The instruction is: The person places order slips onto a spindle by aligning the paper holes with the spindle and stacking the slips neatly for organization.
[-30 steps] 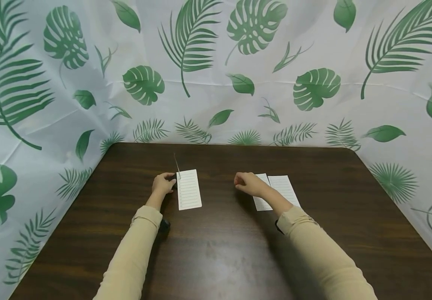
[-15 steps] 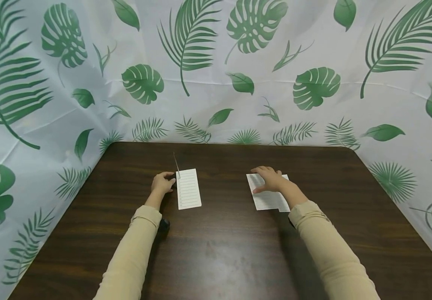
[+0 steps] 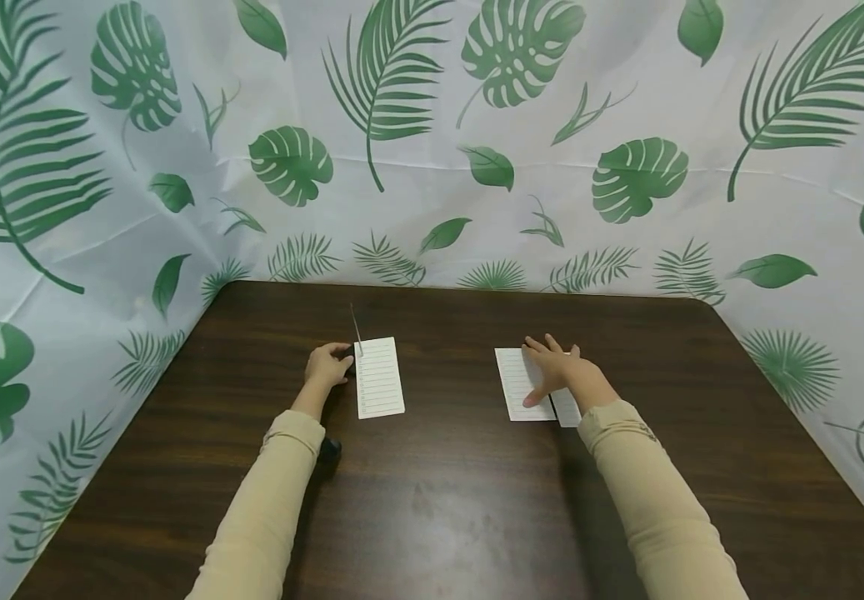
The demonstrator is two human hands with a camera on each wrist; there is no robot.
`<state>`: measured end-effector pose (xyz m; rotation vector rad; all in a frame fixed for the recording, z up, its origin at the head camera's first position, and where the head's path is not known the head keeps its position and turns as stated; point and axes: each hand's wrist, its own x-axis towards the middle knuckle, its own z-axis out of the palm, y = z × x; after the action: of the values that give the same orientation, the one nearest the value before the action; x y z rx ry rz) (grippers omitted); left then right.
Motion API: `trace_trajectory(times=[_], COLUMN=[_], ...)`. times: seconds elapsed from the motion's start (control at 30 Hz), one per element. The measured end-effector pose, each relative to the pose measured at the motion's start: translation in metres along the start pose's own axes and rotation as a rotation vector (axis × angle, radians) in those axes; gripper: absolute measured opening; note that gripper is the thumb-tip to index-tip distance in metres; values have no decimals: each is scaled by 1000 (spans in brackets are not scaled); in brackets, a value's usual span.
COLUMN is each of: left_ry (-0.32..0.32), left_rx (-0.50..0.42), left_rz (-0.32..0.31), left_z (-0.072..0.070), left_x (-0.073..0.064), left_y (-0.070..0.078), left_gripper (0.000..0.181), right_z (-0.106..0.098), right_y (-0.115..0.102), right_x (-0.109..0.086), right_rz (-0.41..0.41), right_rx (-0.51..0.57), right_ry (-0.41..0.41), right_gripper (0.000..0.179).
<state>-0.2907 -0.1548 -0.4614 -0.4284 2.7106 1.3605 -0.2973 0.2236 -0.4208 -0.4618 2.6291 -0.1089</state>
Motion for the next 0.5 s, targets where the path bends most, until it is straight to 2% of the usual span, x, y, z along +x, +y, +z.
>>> trace_trajectory(times=[0.17,0.4,0.5], left_ry=[18,12,16], left_rx=[14,6,11], left_rz=[24,42,42], left_z=[0,2,2], left_x=[0,-1,-1], left_y=[-2,-3,-2], left_gripper=[33,33,33], right_z=[3,4,4], right_y=[-2,-5,-8], right_x=[4,7,7], right_rz=[-21,-41,-51], right_rx=[-17,-86,-82], right_ry=[58,191,230], right_gripper=[107,89,85])
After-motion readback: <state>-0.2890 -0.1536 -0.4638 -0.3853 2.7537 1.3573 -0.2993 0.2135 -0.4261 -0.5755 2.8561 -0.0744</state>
